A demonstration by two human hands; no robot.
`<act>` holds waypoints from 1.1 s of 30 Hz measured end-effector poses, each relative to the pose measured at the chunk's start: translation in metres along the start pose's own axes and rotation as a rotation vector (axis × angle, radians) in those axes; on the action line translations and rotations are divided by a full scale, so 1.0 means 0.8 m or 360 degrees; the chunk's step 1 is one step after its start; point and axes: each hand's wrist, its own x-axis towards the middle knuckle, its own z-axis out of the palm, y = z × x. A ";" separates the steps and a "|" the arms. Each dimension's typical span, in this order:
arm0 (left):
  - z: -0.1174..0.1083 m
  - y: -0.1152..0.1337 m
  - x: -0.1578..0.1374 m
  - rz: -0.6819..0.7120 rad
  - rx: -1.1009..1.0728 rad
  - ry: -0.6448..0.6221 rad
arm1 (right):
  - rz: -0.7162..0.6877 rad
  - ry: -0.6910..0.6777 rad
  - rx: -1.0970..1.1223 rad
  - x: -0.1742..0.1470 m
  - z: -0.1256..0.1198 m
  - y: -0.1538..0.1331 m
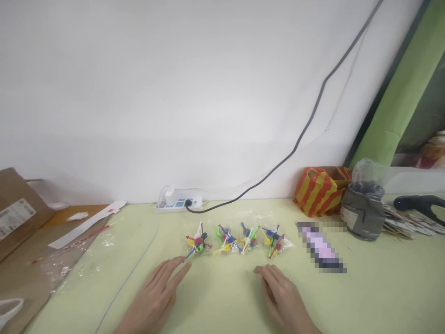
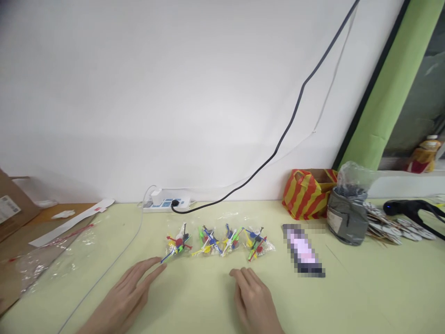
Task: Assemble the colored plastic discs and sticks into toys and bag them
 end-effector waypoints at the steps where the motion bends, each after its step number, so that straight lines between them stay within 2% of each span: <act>1: 0.000 0.000 0.000 -0.0014 -0.0013 -0.0028 | 0.0015 0.0024 -0.0066 0.002 -0.001 0.001; 9: -0.009 0.006 0.007 -0.0134 -0.0241 -0.0171 | 0.0253 0.0208 -0.0642 0.016 -0.008 0.040; 18: 0.002 0.008 -0.004 -0.0356 -0.0390 -0.0151 | 0.0603 -0.0077 -0.0629 0.009 -0.007 0.065; 26: -0.011 0.037 -0.018 -0.0379 -0.0506 -0.0124 | 0.0690 -0.0040 -0.0641 -0.044 -0.034 0.036; 33: -0.025 0.062 -0.021 -0.0312 -0.0577 -0.0165 | 0.0440 -0.0050 -0.0491 -0.123 -0.041 0.016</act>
